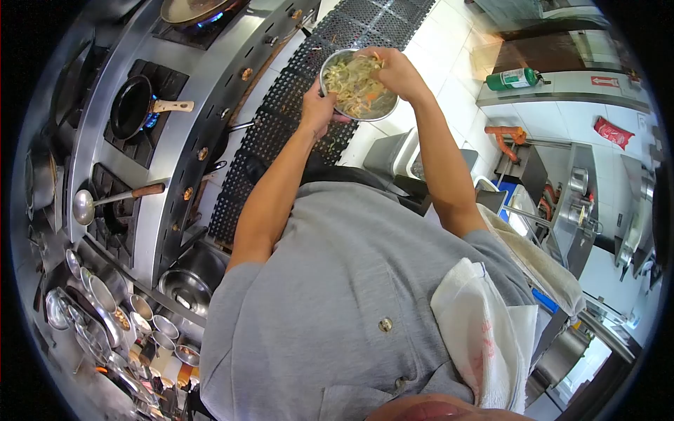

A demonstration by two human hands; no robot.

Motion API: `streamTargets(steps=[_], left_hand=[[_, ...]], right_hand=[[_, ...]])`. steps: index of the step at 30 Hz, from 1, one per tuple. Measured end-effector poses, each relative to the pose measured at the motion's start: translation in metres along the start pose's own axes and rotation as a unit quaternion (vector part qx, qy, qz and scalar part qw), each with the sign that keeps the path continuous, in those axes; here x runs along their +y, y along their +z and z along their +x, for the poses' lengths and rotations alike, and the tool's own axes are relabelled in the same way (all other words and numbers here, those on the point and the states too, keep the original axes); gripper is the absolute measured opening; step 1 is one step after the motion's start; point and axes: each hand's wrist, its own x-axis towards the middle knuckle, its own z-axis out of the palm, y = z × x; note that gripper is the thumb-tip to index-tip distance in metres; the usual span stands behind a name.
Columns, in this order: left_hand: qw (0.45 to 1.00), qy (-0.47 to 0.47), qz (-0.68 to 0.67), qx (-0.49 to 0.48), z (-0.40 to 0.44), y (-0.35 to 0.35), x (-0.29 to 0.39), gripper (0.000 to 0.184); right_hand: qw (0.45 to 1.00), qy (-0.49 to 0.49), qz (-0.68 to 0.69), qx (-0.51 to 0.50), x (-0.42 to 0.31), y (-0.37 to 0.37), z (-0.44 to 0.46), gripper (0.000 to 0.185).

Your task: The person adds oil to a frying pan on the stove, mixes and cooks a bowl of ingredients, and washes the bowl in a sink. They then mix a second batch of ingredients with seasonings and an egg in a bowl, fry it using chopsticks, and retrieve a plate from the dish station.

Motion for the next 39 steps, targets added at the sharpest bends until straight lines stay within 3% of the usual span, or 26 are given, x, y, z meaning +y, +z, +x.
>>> streamTargets(steps=[3, 5, 6, 7, 9, 10, 13, 14, 15, 16, 17, 18, 20, 21, 23, 24, 25, 27, 28, 33, 36, 37, 39], left_hand=[[1.0, 0.029, -0.006, 0.006, -0.001, 0.002, 0.006, 0.054], [1.0, 0.022, -0.016, -0.005, -0.003, 0.003, 0.009, 0.053], [0.999, 0.024, -0.026, -0.013, -0.002, 0.004, 0.01, 0.053], [0.999, 0.029, -0.036, -0.021, 0.001, 0.005, 0.014, 0.054], [0.998, 0.044, -0.028, -0.022, 0.003, 0.004, 0.025, 0.055], [0.999, 0.042, -0.014, -0.026, -0.006, 0.004, 0.025, 0.056], [0.997, 0.065, -0.003, -0.037, -0.012, 0.015, 0.033, 0.055], [0.997, 0.062, 0.004, -0.046, -0.014, 0.018, 0.034, 0.056], [0.997, 0.059, 0.004, -0.05, -0.013, 0.019, 0.032, 0.056], [0.997, 0.057, 0.009, -0.055, -0.011, 0.015, 0.03, 0.056], [0.997, 0.056, 0.016, -0.058, -0.009, 0.009, 0.03, 0.057], [0.997, 0.041, 0.029, -0.064, -0.008, 0.001, 0.032, 0.058], [0.997, 0.045, 0.024, -0.05, -0.005, -0.014, 0.025, 0.058], [0.998, 0.048, 0.016, -0.037, -0.01, -0.017, 0.025, 0.058], [0.999, 0.043, 0.016, -0.025, -0.018, -0.015, 0.022, 0.06], [0.999, 0.049, -0.005, -0.023, -0.02, -0.009, 0.02, 0.065], [0.998, 0.056, -0.028, -0.02, -0.022, -0.004, 0.018, 0.07], [0.998, 0.051, -0.028, -0.02, -0.024, 0.006, 0.014, 0.07], [0.999, 0.049, -0.011, -0.006, -0.027, 0.01, 0.01, 0.067], [0.999, 0.034, 0.016, 0.015, -0.024, -0.003, 0.005, 0.059], [0.999, 0.035, -0.025, 0.007, -0.022, -0.008, 0.012, 0.056], [0.999, 0.043, -0.026, 0.002, -0.019, -0.007, 0.016, 0.056], [0.999, 0.046, -0.026, -0.008, -0.02, -0.004, 0.02, 0.058]], right_hand=[[0.996, -0.055, -0.063, 0.041, -0.011, 0.001, -0.007, 0.04], [0.964, -0.163, -0.142, 0.151, 0.013, 0.021, -0.003, 0.041], [0.967, -0.089, -0.224, 0.083, 0.016, 0.023, -0.004, 0.046], [0.967, -0.091, -0.224, 0.085, 0.018, 0.02, -0.007, 0.046], [0.979, -0.11, -0.102, 0.134, 0.02, 0.009, -0.011, 0.052], [0.992, -0.043, -0.078, 0.09, 0.02, 0.0, -0.011, 0.051], [0.989, 0.039, -0.094, 0.109, 0.032, 0.008, 0.014, 0.047], [0.994, 0.053, -0.04, 0.082, 0.028, 0.014, 0.017, 0.045], [0.994, 0.057, -0.04, 0.085, 0.03, 0.022, 0.019, 0.045], [0.99, -0.055, -0.128, 0.015, 0.033, 0.032, 0.022, 0.046], [0.961, -0.168, -0.212, -0.056, 0.037, 0.037, 0.025, 0.048], [0.962, -0.167, -0.209, -0.055, 0.032, 0.039, 0.017, 0.048], [0.865, -0.217, -0.386, -0.238, 0.01, 0.04, -0.006, 0.046], [0.867, -0.216, -0.381, -0.239, 0.011, 0.037, -0.01, 0.046], [0.814, -0.231, -0.513, -0.144, 0.016, 0.029, -0.017, 0.051], [0.816, -0.23, -0.512, -0.142, 0.016, 0.034, -0.016, 0.051], [0.878, -0.15, -0.451, -0.059, 0.017, 0.044, -0.014, 0.057], [0.947, 0.014, -0.305, 0.106, 0.017, 0.066, -0.009, 0.07], [0.951, 0.042, -0.244, 0.183, 0.016, 0.08, -0.008, 0.056], [0.969, -0.057, -0.144, 0.191, 0.021, 0.064, -0.015, 0.045], [0.973, -0.138, -0.117, 0.142, 0.007, 0.035, -0.024, 0.041], [0.972, -0.14, -0.12, 0.145, 0.005, 0.026, -0.022, 0.041], [0.993, -0.019, -0.113, 0.02, 0.003, 0.011, -0.02, 0.047]])
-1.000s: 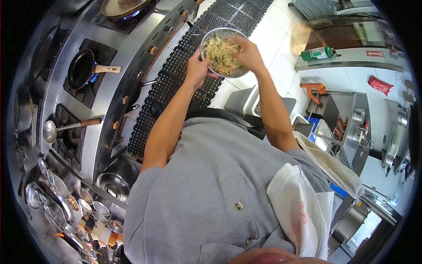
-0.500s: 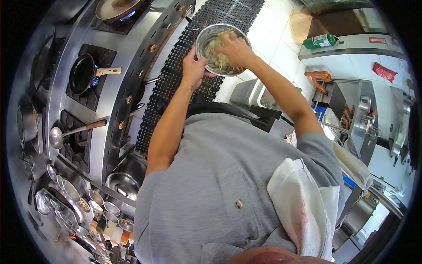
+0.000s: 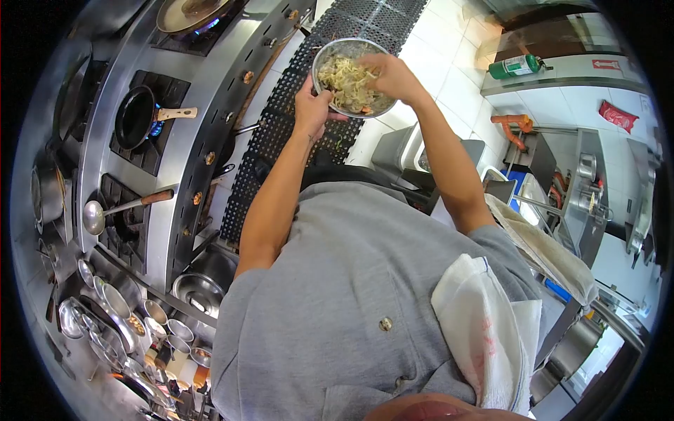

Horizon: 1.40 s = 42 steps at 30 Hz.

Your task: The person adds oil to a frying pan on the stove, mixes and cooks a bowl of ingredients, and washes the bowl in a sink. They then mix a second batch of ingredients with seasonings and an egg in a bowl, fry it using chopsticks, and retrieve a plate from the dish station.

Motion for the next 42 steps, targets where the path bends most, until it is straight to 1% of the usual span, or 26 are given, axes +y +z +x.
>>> streamTargets(steps=[2, 4, 5, 6, 7, 8, 9, 10, 13, 14, 15, 16, 17, 22, 25, 26, 28, 29, 31, 32, 34, 35, 38, 39, 40, 42], left_hand=[[1.0, 0.008, 0.018, 0.016, -0.003, 0.003, 0.003, 0.06], [0.999, 0.008, 0.033, 0.002, -0.008, 0.01, 0.003, 0.06], [0.999, 0.006, 0.036, -0.01, -0.008, 0.012, -0.001, 0.059], [0.999, 0.006, 0.039, -0.022, -0.005, 0.013, -0.004, 0.057], [0.998, 0.006, 0.068, -0.015, -0.002, 0.007, -0.004, 0.055], [0.998, 0.006, 0.069, -0.014, 0.001, 0.0, -0.005, 0.055], [0.998, -0.008, 0.068, -0.011, 0.002, -0.005, -0.002, 0.055], [0.997, -0.027, 0.068, -0.006, -0.001, -0.01, -0.003, 0.055], [0.999, -0.019, 0.012, 0.035, -0.005, -0.012, -0.001, 0.059], [0.998, -0.011, -0.019, 0.051, -0.003, -0.009, 0.0, 0.061], [0.999, 0.02, 0.002, 0.034, -0.005, -0.005, -0.005, 0.061], [0.999, 0.018, 0.003, 0.035, -0.008, -0.001, -0.011, 0.061], [0.999, 0.022, 0.008, 0.036, -0.009, 0.003, -0.015, 0.06], [0.998, -0.031, 0.038, 0.03, -0.014, -0.007, -0.004, 0.06], [0.999, -0.014, 0.037, 0.025, -0.009, -0.007, 0.0, 0.061], [0.999, -0.004, 0.037, 0.022, -0.004, -0.006, 0.0, 0.062], [0.999, 0.017, 0.032, 0.019, 0.0, -0.003, 0.0, 0.061], [0.999, 0.026, 0.019, 0.022, 0.0, -0.002, -0.001, 0.062], [0.998, 0.052, -0.007, 0.032, 0.0, 0.003, 0.002, 0.064], [0.998, 0.052, -0.008, 0.032, 0.0, 0.008, 0.0, 0.064], [0.998, 0.057, 0.013, 0.026, -0.002, 0.018, -0.009, 0.066], [0.999, 0.027, 0.028, 0.035, -0.007, 0.022, -0.008, 0.068], [0.998, -0.004, 0.056, 0.036, -0.002, 0.012, -0.014, 0.069], [0.998, 0.009, 0.056, 0.024, 0.002, 0.008, -0.017, 0.068], [0.998, 0.006, 0.052, 0.028, 0.002, 0.005, -0.018, 0.068], [0.999, 0.01, 0.035, 0.009, 0.006, 0.004, -0.014, 0.058]], right_hand=[[0.999, -0.025, -0.01, 0.031, 0.007, 0.0, 0.01, 0.05], [0.967, 0.111, 0.227, -0.039, 0.008, 0.019, 0.023, 0.05], [0.986, 0.043, 0.147, -0.071, 0.009, 0.03, 0.028, 0.049], [0.986, 0.044, 0.148, -0.069, 0.01, 0.039, 0.03, 0.049], [0.986, -0.038, 0.042, -0.156, 0.014, 0.047, 0.032, 0.05], [0.961, -0.118, -0.066, -0.24, 0.018, 0.054, 0.032, 0.052], [0.921, -0.239, -0.134, -0.278, 0.02, 0.057, 0.033, 0.053], [0.92, -0.24, -0.129, -0.282, 0.025, 0.057, 0.026, 0.053], [0.933, -0.246, -0.236, -0.116, 0.027, 0.046, 0.0, 0.048], [0.931, -0.25, -0.237, -0.116, 0.022, 0.049, 0.004, 0.048], [0.968, -0.11, -0.209, -0.082, 0.016, 0.06, 0.007, 0.051], [0.983, 0.035, -0.173, -0.045, 0.008, 0.068, 0.006, 0.054], [0.987, 0.074, -0.141, -0.003, 0.002, 0.069, 0.009, 0.057], [0.992, 0.025, -0.112, 0.043, -0.004, 0.039, 0.01, 0.054], [0.994, -0.105, 0.0, 0.03, -0.021, 0.007, 0.005, 0.049], [0.994, -0.105, -0.003, 0.034, -0.018, 0.002, 0.005, 0.049], [0.996, 0.004, 0.08, -0.038, -0.012, -0.007, 0.01, 0.055], [0.996, 0.003, 0.079, -0.036, 0.001, 0.0, 0.013, 0.055], [0.986, 0.019, 0.166, 0.027, 0.025, 0.019, 0.02, 0.061], [0.986, 0.019, 0.165, 0.027, 0.026, 0.029, 0.022, 0.061], [0.953, 0.194, 0.22, 0.072, 0.001, 0.052, 0.02, 0.065], [0.927, 0.181, 0.314, 0.098, 0.032, 0.078, 0.035, 0.059], [0.94, 0.16, 0.299, 0.045, 0.025, 0.051, 0.029, 0.05], [0.963, 0.126, 0.232, 0.058, 0.0, 0.032, 0.02, 0.044], [0.963, 0.128, 0.23, 0.053, -0.008, 0.023, 0.015, 0.044], [0.996, 0.013, 0.075, 0.04, -0.017, 0.007, 0.012, 0.045]])
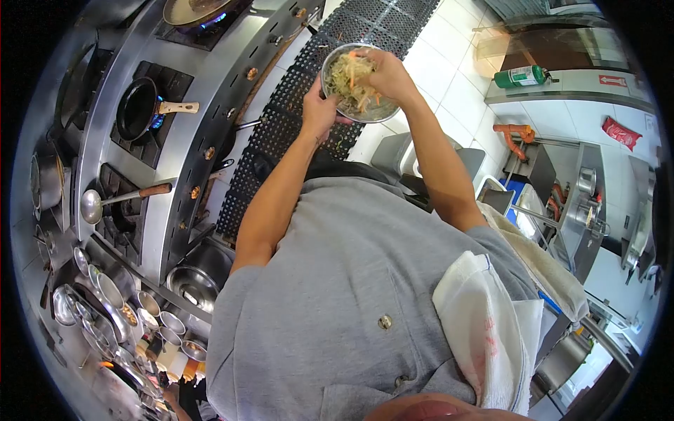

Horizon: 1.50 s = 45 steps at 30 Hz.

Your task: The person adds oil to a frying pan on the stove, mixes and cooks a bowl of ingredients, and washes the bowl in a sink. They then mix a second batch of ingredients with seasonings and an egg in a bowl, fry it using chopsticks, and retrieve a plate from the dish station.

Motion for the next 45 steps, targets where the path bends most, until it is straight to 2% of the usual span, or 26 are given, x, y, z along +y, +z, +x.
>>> streamTargets(steps=[1, 4, 6, 8, 9, 10, 12, 13, 14, 16, 17, 18, 20, 22, 25, 26, 28, 32, 33, 34, 36, 37, 38, 41, 44, 45], left_hand=[[1.0, 0.014, -0.005, 0.01, 0.002, 0.0, 0.002, 0.055], [1.0, 0.018, -0.007, 0.007, 0.0, 0.001, 0.014, 0.056], [1.0, 0.025, -0.018, 0.0, -0.003, 0.004, 0.018, 0.057], [1.0, 0.017, -0.016, -0.002, -0.007, 0.014, 0.019, 0.066], [1.0, 0.021, 0.016, 0.0, -0.007, 0.017, 0.018, 0.065], [1.0, 0.021, 0.015, 0.0, -0.006, 0.015, 0.016, 0.065], [0.999, -0.033, 0.007, -0.011, -0.003, 0.004, 0.01, 0.064], [0.999, -0.039, -0.006, -0.001, -0.001, 0.001, 0.005, 0.061], [0.999, -0.041, -0.006, 0.004, 0.001, -0.003, 0.0, 0.061], [0.999, -0.036, -0.016, 0.008, 0.004, -0.007, 0.0, 0.05], [0.999, -0.042, -0.017, 0.008, 0.005, -0.01, 0.001, 0.051], [0.999, -0.04, -0.016, 0.005, 0.005, -0.009, 0.007, 0.051], [1.0, -0.019, -0.015, 0.009, 0.002, -0.009, 0.015, 0.052], [1.0, -0.005, -0.02, 0.012, 0.001, -0.008, 0.016, 0.053], [0.999, 0.023, -0.04, -0.011, -0.002, -0.005, 0.021, 0.054], [0.999, 0.028, -0.041, -0.004, 0.0, -0.01, 0.025, 0.054], [1.0, -0.017, -0.012, 0.014, -0.004, -0.027, 0.029, 0.062], [0.994, -0.011, -0.05, 0.092, -0.023, -0.058, 0.058, 0.063], [0.99, 0.004, -0.069, 0.121, -0.027, -0.066, 0.066, 0.062], [0.988, 0.015, -0.069, 0.137, -0.033, -0.075, 0.075, 0.062], [0.982, 0.074, -0.065, 0.164, -0.044, -0.095, 0.097, 0.06], [0.976, 0.096, -0.049, 0.189, -0.051, -0.104, 0.109, 0.055], [0.971, 0.109, -0.048, 0.209, -0.057, -0.113, 0.118, 0.055], [0.943, 0.17, -0.054, 0.282, -0.07, -0.154, 0.149, 0.057], [0.898, 0.252, -0.008, 0.361, -0.074, -0.202, 0.175, 0.062], [0.892, 0.238, -0.009, 0.383, -0.077, -0.218, 0.191, 0.066]], right_hand=[[0.998, 0.009, 0.044, -0.048, -0.005, -0.007, 0.0, 0.046], [0.995, -0.032, 0.085, -0.037, 0.028, -0.014, 0.014, 0.05], [0.995, -0.006, 0.086, -0.039, 0.053, 0.004, 0.021, 0.05], [0.983, 0.131, 0.125, -0.008, 0.058, 0.034, 0.025, 0.048], [0.952, 0.134, 0.274, -0.019, 0.051, 0.041, 0.022, 0.048], [0.953, 0.134, 0.273, -0.018, 0.047, 0.039, 0.02, 0.048], [0.97, 0.119, 0.201, -0.069, 0.036, 0.036, 0.017, 0.047], [0.995, 0.072, 0.04, -0.059, 0.017, 0.021, 0.013, 0.044], [0.994, 0.072, 0.041, -0.064, 0.016, 0.017, 0.014, 0.044], [0.997, -0.038, -0.05, -0.046, 0.012, 0.007, 0.017, 0.044], [0.989, -0.091, -0.079, -0.08, 0.01, 0.001, 0.016, 0.049], [0.99, -0.092, -0.081, -0.076, 0.013, -0.004, 0.018, 0.049], [0.995, -0.019, 0.004, -0.1, 0.02, -0.015, 0.026, 0.049], [0.995, -0.062, -0.046, -0.061, 0.034, -0.002, 0.031, 0.048], [0.997, -0.034, -0.005, -0.071, 0.028, 0.031, 0.041, 0.05], [0.989, -0.078, -0.057, -0.111, 0.023, 0.038, 0.047, 0.05], [0.955, -0.164, -0.155, -0.193, 0.007, 0.053, 0.053, 0.051], [0.926, -0.316, -0.154, -0.14, -0.056, 0.042, 0.063, 0.043], [0.898, -0.39, -0.148, -0.137, -0.063, 0.051, 0.069, 0.044], [0.891, -0.406, -0.142, -0.143, -0.074, 0.055, 0.075, 0.044], [0.875, -0.404, -0.104, -0.247, -0.102, 0.062, 0.091, 0.044], [0.889, -0.367, -0.096, -0.255, -0.127, 0.062, 0.098, 0.04], [0.879, -0.387, -0.09, -0.263, -0.14, 0.075, 0.111, 0.04], [0.921, -0.341, -0.116, -0.145, -0.174, 0.14, 0.149, 0.046], [0.934, -0.316, -0.037, -0.16, -0.227, 0.237, 0.172, 0.047], [0.926, -0.323, -0.027, -0.192, -0.252, 0.265, 0.178, 0.046]])
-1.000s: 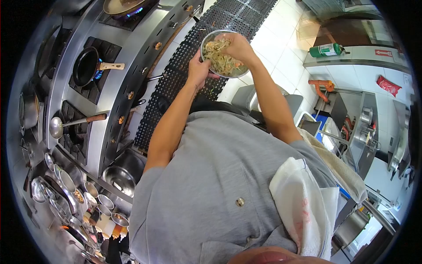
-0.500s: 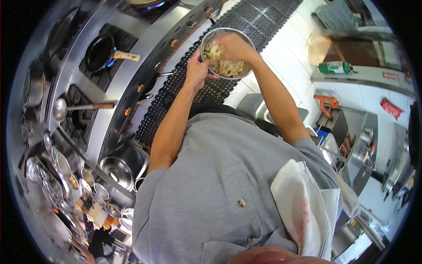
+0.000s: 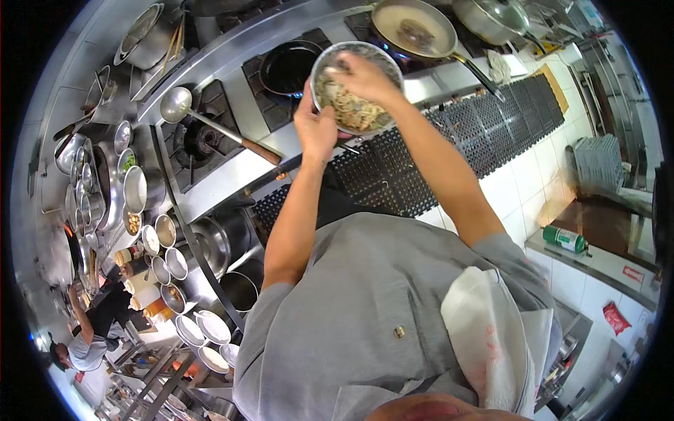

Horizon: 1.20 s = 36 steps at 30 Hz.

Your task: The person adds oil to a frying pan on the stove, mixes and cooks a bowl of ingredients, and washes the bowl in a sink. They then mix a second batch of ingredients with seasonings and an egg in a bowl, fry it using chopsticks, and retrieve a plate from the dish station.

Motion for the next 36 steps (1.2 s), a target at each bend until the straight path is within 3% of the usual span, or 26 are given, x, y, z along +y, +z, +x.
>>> streamTargets(steps=[1, 2, 4, 5, 7, 8, 9, 11, 12, 13, 15, 17, 19, 22, 24, 26, 27, 29, 32, 34, 36], left_hand=[[0.988, 0.135, 0.076, 0.017, 0.037, -0.025, -0.028, 0.062], [0.986, 0.137, 0.093, 0.034, 0.059, -0.039, -0.023, 0.061], [0.981, 0.116, 0.144, 0.064, 0.092, -0.061, -0.001, 0.059], [0.977, 0.091, 0.178, 0.078, 0.104, -0.07, 0.014, 0.059], [0.959, 0.1, 0.251, 0.081, 0.14, -0.091, 0.014, 0.059], [0.92, 0.167, 0.346, 0.077, 0.154, -0.098, 0.011, 0.06], [0.868, 0.231, 0.435, 0.069, 0.166, -0.103, 0.007, 0.06], [0.865, 0.249, 0.433, 0.05, 0.19, -0.103, 0.005, 0.062], [0.853, 0.263, 0.449, 0.04, 0.198, -0.102, 0.004, 0.062], [0.841, 0.274, 0.465, 0.027, 0.203, -0.104, 0.0, 0.062], [0.829, 0.268, 0.49, 0.004, 0.217, -0.101, -0.003, 0.06], [0.784, 0.284, 0.552, 0.014, 0.222, -0.096, -0.006, 0.058], [0.76, 0.288, 0.582, -0.002, 0.226, -0.093, -0.005, 0.058], [0.709, 0.289, 0.643, -0.026, 0.232, -0.089, 0.001, 0.059], [0.682, 0.278, 0.675, -0.04, 0.232, -0.087, 0.001, 0.06], [0.622, 0.339, 0.704, -0.051, 0.235, -0.086, -0.002, 0.064], [0.621, 0.338, 0.706, -0.05, 0.234, -0.085, 0.0, 0.064], [0.535, 0.389, 0.748, -0.051, 0.234, -0.083, 0.006, 0.062], [0.548, 0.369, 0.749, -0.048, 0.228, -0.081, 0.019, 0.061], [0.569, 0.356, 0.739, -0.055, 0.22, -0.081, 0.03, 0.061], [0.591, 0.342, 0.728, -0.062, 0.215, -0.083, 0.033, 0.06]], right_hand=[[0.999, -0.01, 0.018, -0.028, -0.013, 0.018, 0.026, 0.046], [0.999, -0.013, 0.017, -0.031, -0.017, 0.036, 0.048, 0.046], [0.974, -0.197, -0.085, -0.07, -0.023, 0.066, 0.084, 0.038], [0.974, -0.199, -0.081, -0.072, -0.025, 0.073, 0.098, 0.038], [0.913, -0.232, -0.207, -0.266, -0.036, 0.075, 0.123, 0.038], [0.897, -0.208, -0.226, -0.319, -0.036, 0.08, 0.14, 0.047], [0.898, -0.205, -0.221, -0.32, -0.03, 0.091, 0.149, 0.047], [0.993, -0.078, -0.092, -0.019, -0.005, 0.122, 0.165, 0.053], [0.994, -0.005, -0.091, -0.054, 0.012, 0.141, 0.178, 0.059], [0.995, 0.002, -0.088, -0.056, 0.012, 0.147, 0.178, 0.059], [0.973, -0.075, -0.154, -0.153, 0.015, 0.153, 0.184, 0.067], [0.969, -0.059, -0.183, -0.155, 0.019, 0.159, 0.189, 0.064], [0.974, 0.001, -0.13, -0.185, 0.019, 0.157, 0.189, 0.059], [0.96, -0.022, -0.186, -0.209, 0.009, 0.148, 0.185, 0.055], [0.966, -0.029, -0.168, -0.195, 0.007, 0.145, 0.18, 0.05], [0.971, -0.036, -0.15, -0.183, 0.009, 0.148, 0.174, 0.046], [0.971, -0.074, -0.172, -0.149, 0.02, 0.156, 0.173, 0.043], [0.968, -0.112, -0.194, -0.113, 0.03, 0.153, 0.169, 0.041], [0.954, -0.15, -0.206, -0.157, 0.024, 0.128, 0.165, 0.036], [0.925, -0.098, -0.198, -0.309, 0.0, 0.093, 0.169, 0.032], [0.94, -0.065, -0.197, -0.272, -0.015, 0.076, 0.185, 0.031]])
